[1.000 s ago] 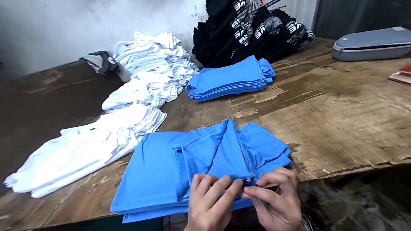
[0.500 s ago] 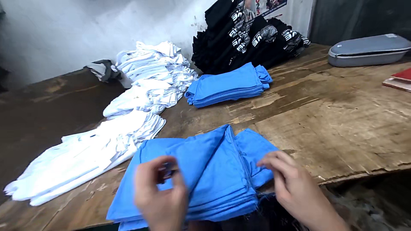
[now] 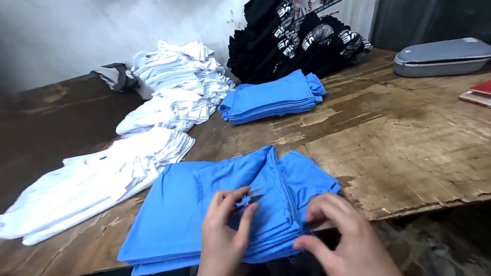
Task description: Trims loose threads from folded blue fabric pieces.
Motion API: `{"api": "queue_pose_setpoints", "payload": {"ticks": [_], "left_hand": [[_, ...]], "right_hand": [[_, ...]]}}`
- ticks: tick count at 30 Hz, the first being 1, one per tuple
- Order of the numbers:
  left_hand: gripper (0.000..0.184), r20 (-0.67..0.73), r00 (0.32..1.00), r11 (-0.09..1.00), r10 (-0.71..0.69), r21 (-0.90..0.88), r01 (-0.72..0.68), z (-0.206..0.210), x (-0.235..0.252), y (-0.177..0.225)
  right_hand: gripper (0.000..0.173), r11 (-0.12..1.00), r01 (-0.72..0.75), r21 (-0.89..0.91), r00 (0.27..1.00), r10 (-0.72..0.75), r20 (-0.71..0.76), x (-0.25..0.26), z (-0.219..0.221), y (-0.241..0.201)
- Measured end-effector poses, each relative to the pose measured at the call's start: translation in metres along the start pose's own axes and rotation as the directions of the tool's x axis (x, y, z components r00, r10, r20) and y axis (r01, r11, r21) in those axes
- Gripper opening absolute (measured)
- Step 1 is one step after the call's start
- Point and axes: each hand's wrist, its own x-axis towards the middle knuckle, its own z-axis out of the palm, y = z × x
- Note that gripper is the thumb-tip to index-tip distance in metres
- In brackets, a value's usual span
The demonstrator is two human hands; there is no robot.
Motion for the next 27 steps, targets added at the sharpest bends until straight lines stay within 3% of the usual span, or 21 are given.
{"api": "queue_pose_setpoints", "payload": {"ticks": [1,4,6,8,9,12,15,16,18,19,21,23,27], "left_hand": [[0.034,0.019,1.000,0.998,0.007,-0.070,-0.006,0.004,-0.003,0.006],[0.040,0.063,0.997,0.995,0.055,-0.091,-0.049,0.009,-0.012,0.011],[0.041,0.132,0.989,0.996,0.065,-0.066,-0.056,0.001,-0.020,0.002],[0.022,0.190,0.978,0.996,0.091,-0.031,-0.087,-0.005,-0.029,-0.012],[0.014,0.202,0.973,0.994,0.111,-0.026,-0.108,-0.005,-0.031,-0.017],[0.017,0.201,0.967,0.988,0.155,-0.034,-0.152,-0.001,-0.029,-0.018],[0.012,0.186,0.971,0.986,0.150,-0.105,-0.132,-0.002,-0.026,-0.011],[0.011,0.175,0.976,0.987,0.126,-0.124,-0.105,-0.004,-0.025,-0.007],[0.039,0.182,0.982,0.990,0.058,-0.136,-0.033,-0.011,-0.024,0.004],[0.043,0.181,0.983,0.990,0.035,-0.143,-0.009,-0.013,-0.023,0.010],[0.030,0.138,0.990,0.988,0.027,-0.153,-0.005,-0.009,-0.021,0.019],[0.022,0.123,0.991,0.993,0.046,-0.114,-0.032,-0.003,-0.016,0.026],[0.021,0.158,0.983,0.994,0.091,-0.068,-0.081,0.009,-0.008,0.035]], "right_hand": [[0.040,0.998,0.044,0.035,0.999,-0.043,-0.026,0.001,0.014,0.001],[0.006,0.983,0.124,0.137,0.992,-0.118,-0.052,-0.003,0.025,0.021],[0.004,0.994,0.027,0.106,1.000,-0.028,0.009,-0.008,-0.001,0.025],[0.013,0.998,-0.065,0.004,0.991,0.064,0.115,-0.010,-0.021,0.022],[0.021,0.998,-0.053,-0.022,0.994,0.055,0.100,-0.009,-0.020,0.019],[0.033,0.991,0.111,-0.069,0.991,-0.115,-0.067,0.004,0.014,0.013],[0.023,0.946,0.193,-0.260,0.955,-0.242,-0.170,0.012,0.034,0.018],[0.022,0.964,0.182,-0.192,0.951,-0.222,-0.213,0.012,0.034,0.020],[0.018,0.993,0.092,0.078,0.951,-0.064,-0.302,0.009,0.038,0.021],[0.016,0.973,0.021,0.228,0.950,0.052,-0.308,0.008,0.040,0.019],[0.016,0.889,-0.112,0.443,0.924,0.257,-0.284,0.007,0.044,0.014],[0.018,0.841,-0.160,0.516,0.896,0.344,-0.282,0.010,0.047,0.010],[0.017,0.835,-0.108,0.540,0.895,0.318,-0.312,0.013,0.053,0.004]]}}
